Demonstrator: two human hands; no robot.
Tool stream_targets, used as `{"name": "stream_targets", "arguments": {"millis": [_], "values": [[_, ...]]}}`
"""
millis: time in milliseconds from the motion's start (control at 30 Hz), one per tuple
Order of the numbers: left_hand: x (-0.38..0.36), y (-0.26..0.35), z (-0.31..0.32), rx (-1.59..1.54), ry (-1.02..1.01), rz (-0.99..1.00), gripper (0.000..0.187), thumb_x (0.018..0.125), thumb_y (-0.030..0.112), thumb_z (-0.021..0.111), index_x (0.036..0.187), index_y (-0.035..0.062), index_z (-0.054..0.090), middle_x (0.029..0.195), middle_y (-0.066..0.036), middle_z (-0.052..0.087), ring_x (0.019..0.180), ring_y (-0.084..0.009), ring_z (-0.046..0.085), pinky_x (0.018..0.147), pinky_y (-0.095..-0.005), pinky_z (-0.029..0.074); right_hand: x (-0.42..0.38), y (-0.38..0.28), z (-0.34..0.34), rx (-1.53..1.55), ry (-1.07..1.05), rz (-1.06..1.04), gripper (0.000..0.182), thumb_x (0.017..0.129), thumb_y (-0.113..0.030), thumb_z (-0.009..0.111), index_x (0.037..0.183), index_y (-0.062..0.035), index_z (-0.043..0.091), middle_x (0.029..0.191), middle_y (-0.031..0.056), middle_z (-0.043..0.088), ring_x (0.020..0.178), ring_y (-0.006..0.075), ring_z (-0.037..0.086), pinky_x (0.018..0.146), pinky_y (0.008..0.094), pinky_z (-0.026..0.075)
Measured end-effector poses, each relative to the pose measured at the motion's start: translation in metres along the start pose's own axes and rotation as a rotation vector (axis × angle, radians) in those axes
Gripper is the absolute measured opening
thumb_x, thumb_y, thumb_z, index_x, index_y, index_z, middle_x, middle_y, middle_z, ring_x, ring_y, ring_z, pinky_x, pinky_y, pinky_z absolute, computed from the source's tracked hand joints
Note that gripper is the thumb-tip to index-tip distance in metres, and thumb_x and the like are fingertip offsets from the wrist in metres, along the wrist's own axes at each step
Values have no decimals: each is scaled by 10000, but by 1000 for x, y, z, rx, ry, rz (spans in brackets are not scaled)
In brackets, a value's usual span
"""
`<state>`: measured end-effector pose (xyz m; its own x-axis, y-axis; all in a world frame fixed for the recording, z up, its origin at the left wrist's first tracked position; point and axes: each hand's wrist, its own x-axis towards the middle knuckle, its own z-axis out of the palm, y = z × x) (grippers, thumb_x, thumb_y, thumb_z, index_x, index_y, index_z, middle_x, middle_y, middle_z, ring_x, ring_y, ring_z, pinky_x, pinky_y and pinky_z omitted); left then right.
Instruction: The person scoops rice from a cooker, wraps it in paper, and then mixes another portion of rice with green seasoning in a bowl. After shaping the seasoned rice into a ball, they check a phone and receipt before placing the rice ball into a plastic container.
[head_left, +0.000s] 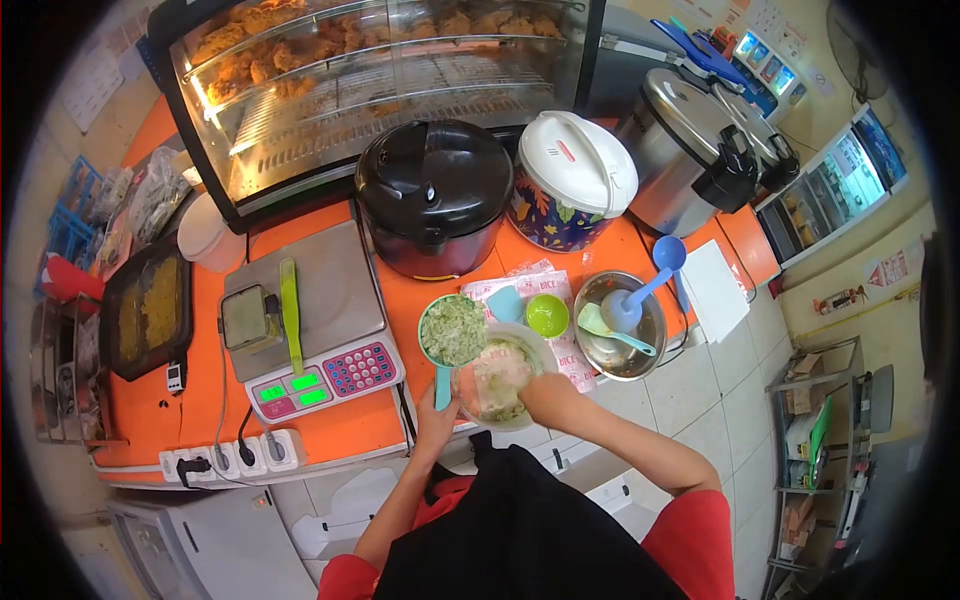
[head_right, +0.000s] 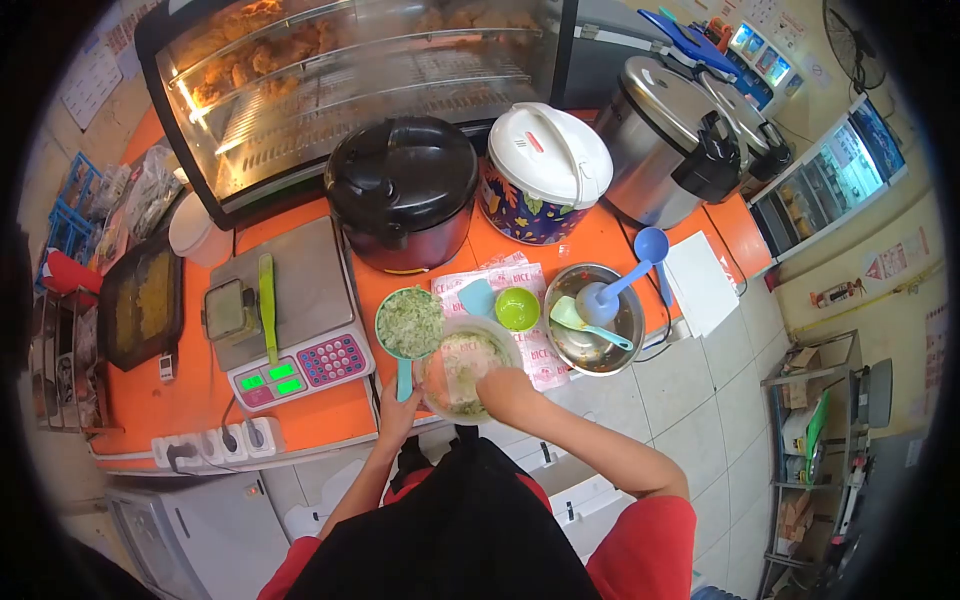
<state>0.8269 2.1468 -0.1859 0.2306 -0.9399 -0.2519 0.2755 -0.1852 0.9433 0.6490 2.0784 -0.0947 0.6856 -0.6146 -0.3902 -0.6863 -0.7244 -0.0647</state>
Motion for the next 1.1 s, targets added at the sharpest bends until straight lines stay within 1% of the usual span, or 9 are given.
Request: {"name": "stream_targets", "arguments": {"millis": [100,233,400,500,567,733,833,1033,1100], "values": [[2,-5,-1,1,-11,-9,120,794,-9,544,864,-12,446,703,-38,472,577,-138,568,487,-270,536,48,10,38,32,289,131,113,700,-85,531,659,-41,626,666,141,594,616,254,607,526,367,485],[3,-3,-2,44,-19,-19,122,796,-9,540,873,-13,445,724,-44,473,589,-139,568,487,-269,536,23,-20,26,-175,18,-205,102,698,-102,534,670,-65,625,659,123,587,614,234,602,513,334,471],[2,-1,-2,60,-16,-26,131,795,-10,538,891,-17,449,744,-47,474,601,-133,565,490,-271,537,32,15,24,-109,15,-68,101,696,-111,538,677,-76,630,644,95,594,617,220,605,496,327,465],[4,-7,-6,22,-12,-46,144,795,0,543,905,-18,451,740,-40,470,613,-125,557,495,-266,534,31,6,52,-32,259,35,101,701,-119,537,661,-84,623,618,81,590,606,216,605,476,332,454],[7,-17,-9,239,-15,83,139,798,18,549,895,-14,454,736,-37,465,624,-122,550,498,-258,529,4,-17,32,-217,-76,-182,111,705,-128,533,630,-97,608,599,77,583,582,216,592,462,345,434],[2,2,-2,69,-19,-16,126,797,29,555,872,-3,459,737,-33,468,630,-110,538,501,-246,521,30,10,-2,-199,-9,-27,130,715,-158,531,694,-110,650,647,70,612,626,224,604,476,352,419],[4,3,-1,57,-11,-36,124,793,29,558,863,1,460,737,-31,473,629,-106,538,496,-238,515,43,6,-1,-336,-247,25,155,714,-166,563,809,-115,674,808,74,651,797,194,619,571,325,455],[1,-5,3,6,50,-87,135,790,40,565,870,12,460,718,-20,477,606,-93,539,474,-219,496,76,5,-2,22,-434,-128,193,692,-148,555,821,-51,662,813,106,649,785,252,625,561,342,465],[0,-3,3,-43,58,-130,138,789,45,566,873,17,460,714,-16,481,597,-86,537,470,-216,492,107,31,7,273,-639,-194,225,722,-189,538,790,2,635,708,104,634,618,224,602,498,332,446]]}}
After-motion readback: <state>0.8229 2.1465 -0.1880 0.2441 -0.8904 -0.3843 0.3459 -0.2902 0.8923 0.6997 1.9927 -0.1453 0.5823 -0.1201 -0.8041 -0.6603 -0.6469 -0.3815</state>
